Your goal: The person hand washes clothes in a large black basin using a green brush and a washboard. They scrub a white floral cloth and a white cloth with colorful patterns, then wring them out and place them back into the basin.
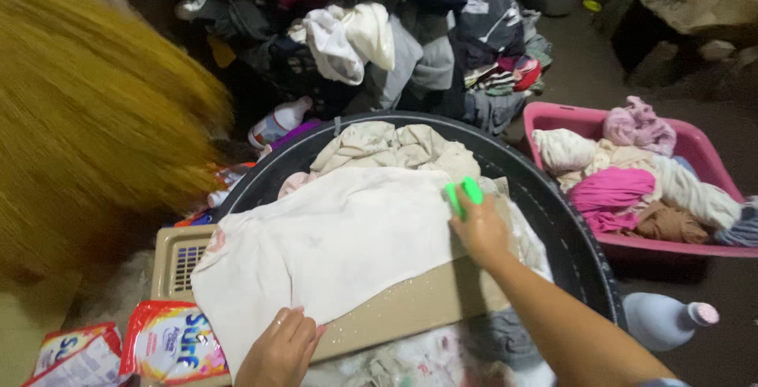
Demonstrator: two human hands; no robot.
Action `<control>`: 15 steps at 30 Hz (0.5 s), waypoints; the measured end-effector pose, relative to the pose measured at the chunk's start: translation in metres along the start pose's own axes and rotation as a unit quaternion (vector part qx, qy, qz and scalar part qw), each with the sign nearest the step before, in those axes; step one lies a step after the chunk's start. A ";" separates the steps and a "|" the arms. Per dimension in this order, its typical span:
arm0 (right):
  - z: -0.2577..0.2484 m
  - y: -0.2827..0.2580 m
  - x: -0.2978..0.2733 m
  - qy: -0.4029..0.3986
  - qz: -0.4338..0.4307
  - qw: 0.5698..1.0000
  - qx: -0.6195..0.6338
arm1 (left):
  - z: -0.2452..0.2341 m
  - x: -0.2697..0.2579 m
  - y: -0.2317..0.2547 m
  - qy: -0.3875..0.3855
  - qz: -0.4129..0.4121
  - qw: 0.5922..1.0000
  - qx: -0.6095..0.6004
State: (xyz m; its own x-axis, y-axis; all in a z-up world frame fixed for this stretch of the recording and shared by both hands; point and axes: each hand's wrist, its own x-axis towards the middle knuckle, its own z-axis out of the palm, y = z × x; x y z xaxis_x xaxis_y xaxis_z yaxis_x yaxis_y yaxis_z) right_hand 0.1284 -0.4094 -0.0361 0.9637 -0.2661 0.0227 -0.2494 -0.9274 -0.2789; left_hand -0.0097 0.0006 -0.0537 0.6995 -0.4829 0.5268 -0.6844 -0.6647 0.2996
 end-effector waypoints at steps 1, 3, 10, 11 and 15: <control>-0.006 0.000 0.002 0.000 -0.004 1.000 -0.010 | -0.001 0.002 0.000 -0.006 -0.010 1.000 -0.001; 0.023 -0.038 -0.044 -0.008 -0.051 0.998 -0.036 | -0.002 0.005 0.000 -0.013 -0.029 0.999 0.003; 0.097 -0.101 -0.147 -0.242 -0.029 0.970 0.015 | 0.001 -0.004 -0.001 0.009 0.004 0.999 0.032; 0.075 -0.074 -0.119 -0.094 -0.238 0.958 -0.130 | -0.003 -0.005 0.001 0.001 -0.010 1.000 0.023; -0.019 0.033 -0.012 0.107 -0.081 0.990 -0.036 | -0.017 0.014 0.016 -0.028 0.009 0.998 0.064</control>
State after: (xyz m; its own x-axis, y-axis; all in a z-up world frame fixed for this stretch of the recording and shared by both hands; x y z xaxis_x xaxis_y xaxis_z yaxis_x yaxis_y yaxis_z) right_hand 0.1069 -0.4417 -0.0276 0.9515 -0.1543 0.2663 -0.1065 -0.9768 -0.1856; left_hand -0.0143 -0.0071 -0.0278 0.6999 -0.5239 0.4855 -0.6679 -0.7210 0.1848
